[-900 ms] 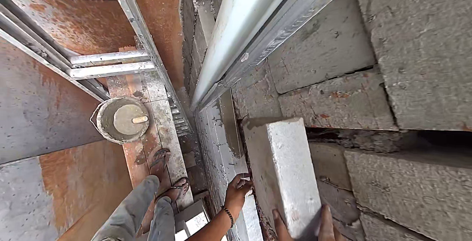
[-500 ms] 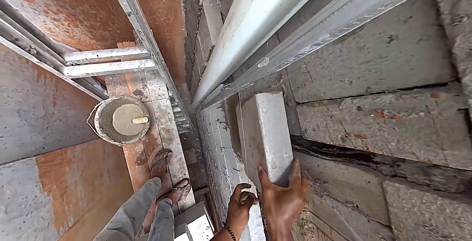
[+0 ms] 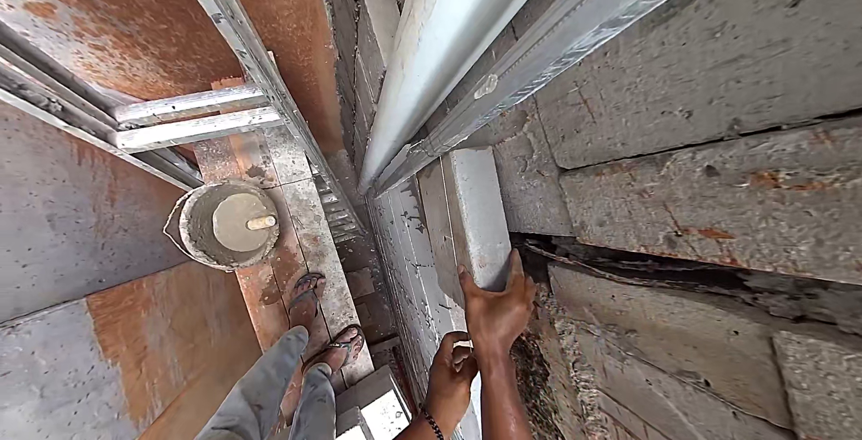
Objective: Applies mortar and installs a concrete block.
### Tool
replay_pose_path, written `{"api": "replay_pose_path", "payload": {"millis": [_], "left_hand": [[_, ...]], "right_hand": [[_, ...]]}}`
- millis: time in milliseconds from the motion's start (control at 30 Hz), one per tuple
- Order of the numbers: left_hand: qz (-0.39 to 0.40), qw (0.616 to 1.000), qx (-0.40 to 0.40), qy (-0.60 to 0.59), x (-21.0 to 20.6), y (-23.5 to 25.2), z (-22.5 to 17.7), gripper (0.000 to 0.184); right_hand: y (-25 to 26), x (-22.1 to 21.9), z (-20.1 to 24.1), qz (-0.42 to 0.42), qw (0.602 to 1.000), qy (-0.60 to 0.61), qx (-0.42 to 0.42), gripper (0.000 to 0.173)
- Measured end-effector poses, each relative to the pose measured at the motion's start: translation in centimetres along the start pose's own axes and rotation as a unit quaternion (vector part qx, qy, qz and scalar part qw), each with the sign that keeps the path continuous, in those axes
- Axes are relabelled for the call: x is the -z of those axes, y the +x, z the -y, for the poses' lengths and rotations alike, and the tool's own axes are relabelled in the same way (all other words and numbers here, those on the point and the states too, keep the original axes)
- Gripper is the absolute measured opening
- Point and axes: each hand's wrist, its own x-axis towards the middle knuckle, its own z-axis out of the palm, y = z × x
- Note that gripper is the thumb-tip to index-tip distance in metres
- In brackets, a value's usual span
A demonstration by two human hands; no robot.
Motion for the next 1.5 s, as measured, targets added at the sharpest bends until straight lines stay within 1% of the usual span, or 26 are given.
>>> {"api": "replay_pose_path", "payload": {"millis": [200,300,333,400,467,533,633,733,767,867,967,1067,1200,1300,1500], "left_hand": [[0.006,1.0,0.015,0.019,0.5,1.1,-0.1,0.034],[-0.022,0.997,-0.007,0.074,1.2,2.7,-0.4,0.033],[-0.033,0.995,-0.014,0.088,1.3,3.5,-0.9,0.036],[-0.057,0.992,-0.029,0.111,1.3,5.4,-2.9,0.041],[-0.076,0.989,-0.046,0.118,1.1,7.8,-5.5,0.052],[-0.088,0.986,-0.072,0.125,1.0,10.4,-8.0,0.06],[-0.085,0.983,-0.09,0.135,0.3,13.3,-10.6,0.067],[-0.057,0.986,-0.092,0.128,-0.4,14.7,-11.9,0.067],[-0.054,0.987,-0.093,0.123,-0.4,15.0,-11.9,0.067],[-0.049,0.988,-0.095,0.11,-0.5,15.4,-12.2,0.067],[-0.05,0.989,-0.095,0.101,-0.5,15.6,-12.7,0.068],[-0.053,0.99,-0.093,0.096,-0.4,15.9,-13.4,0.067],[-0.056,0.989,-0.097,0.094,-0.4,16.2,-13.8,0.067],[-0.057,0.989,-0.095,0.096,-0.3,16.4,-14.1,0.067],[-0.063,0.99,-0.091,0.09,-0.3,16.9,-15.1,0.067]], "right_hand": [[1.7,-1.7,-0.2,0.0,1.0,0.013,0.023,0.091],[2.3,-1.7,-0.5,-0.001,0.999,-0.011,0.053,0.09],[2.2,-1.3,-0.7,-0.007,0.998,-0.017,0.062,0.087],[0.9,0.4,-0.8,-0.029,0.998,-0.011,0.057,0.074],[-1.3,2.6,-0.4,-0.033,0.999,0.015,-0.003,0.058],[-2.6,3.7,-0.1,-0.026,0.996,0.028,-0.08,0.051],[-2.2,3.8,0.3,-0.026,0.989,0.014,-0.145,0.043],[-0.8,3.1,0.3,-0.016,0.966,0.096,-0.239,0.033],[-0.5,2.7,0.2,-0.024,0.959,0.121,-0.256,0.031],[-0.2,2.0,0.6,-0.043,0.957,0.13,-0.256,0.032],[0.1,1.6,1.1,-0.044,0.956,0.14,-0.254,0.035],[0.6,1.3,1.8,-0.057,0.948,0.163,-0.269,0.034],[1.0,1.0,2.2,-0.07,0.944,0.181,-0.268,0.033],[1.0,0.6,2.0,-0.064,0.948,0.18,-0.253,0.034],[1.9,0.4,3.0,-0.068,0.954,0.164,-0.241,0.03]]}}
